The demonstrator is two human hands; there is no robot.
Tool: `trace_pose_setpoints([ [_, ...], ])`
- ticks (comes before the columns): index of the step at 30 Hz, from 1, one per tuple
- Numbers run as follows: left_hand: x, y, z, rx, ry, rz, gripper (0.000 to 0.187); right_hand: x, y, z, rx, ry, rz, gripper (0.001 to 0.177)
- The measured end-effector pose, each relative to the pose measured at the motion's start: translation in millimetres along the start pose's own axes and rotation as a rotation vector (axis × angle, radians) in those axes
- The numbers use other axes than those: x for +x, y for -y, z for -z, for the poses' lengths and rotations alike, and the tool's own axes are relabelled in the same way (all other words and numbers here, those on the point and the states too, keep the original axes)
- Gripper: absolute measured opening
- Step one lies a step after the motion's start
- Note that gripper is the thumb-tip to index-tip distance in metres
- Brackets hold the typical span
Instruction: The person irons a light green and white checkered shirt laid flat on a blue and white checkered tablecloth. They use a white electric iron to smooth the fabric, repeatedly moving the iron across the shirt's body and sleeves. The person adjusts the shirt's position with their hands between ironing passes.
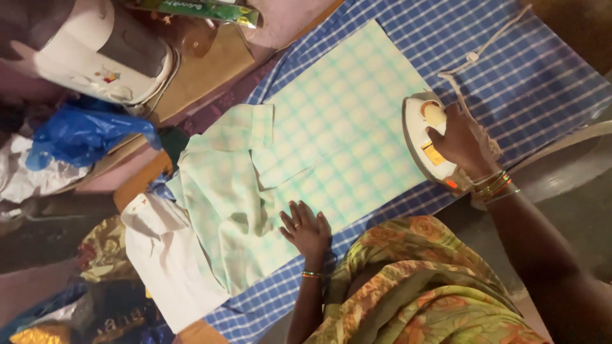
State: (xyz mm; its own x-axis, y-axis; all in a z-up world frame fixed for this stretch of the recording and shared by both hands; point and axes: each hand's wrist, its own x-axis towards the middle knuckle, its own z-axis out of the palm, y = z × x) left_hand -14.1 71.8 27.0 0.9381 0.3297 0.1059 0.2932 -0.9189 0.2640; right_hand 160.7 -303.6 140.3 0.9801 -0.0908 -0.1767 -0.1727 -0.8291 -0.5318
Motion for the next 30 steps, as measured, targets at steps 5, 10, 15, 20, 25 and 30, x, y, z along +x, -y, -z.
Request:
trace_pose_setpoints([
  [5, 17, -17, -2, 0.123, 0.157, -0.177, 0.081, 6, -14, -10, 0.026, -0.025, 0.108, 0.056],
  [10, 53, -26, -16, 0.005, 0.214, -0.317, 0.084, 16, -13, -13, -0.026, -0.025, 0.227, 0.055],
  [15, 69, -17, -17, -0.01, 0.112, -0.227, 0.082, 14, 5, 2, -0.013, -0.025, 0.293, 0.05],
  [20, 72, -18, -18, -0.042, 0.081, -0.223, 0.078, 27, 18, 1, -0.034, -0.005, 0.265, 0.05],
  [25, 72, -18, -20, -0.075, 0.066, -0.221, 0.078, 41, 24, -18, -0.057, 0.036, 0.058, 0.058],
  [30, 70, -17, -19, -0.09, 0.059, -0.228, 0.079, 47, 33, -19, -0.102, 0.02, -0.003, 0.06],
])
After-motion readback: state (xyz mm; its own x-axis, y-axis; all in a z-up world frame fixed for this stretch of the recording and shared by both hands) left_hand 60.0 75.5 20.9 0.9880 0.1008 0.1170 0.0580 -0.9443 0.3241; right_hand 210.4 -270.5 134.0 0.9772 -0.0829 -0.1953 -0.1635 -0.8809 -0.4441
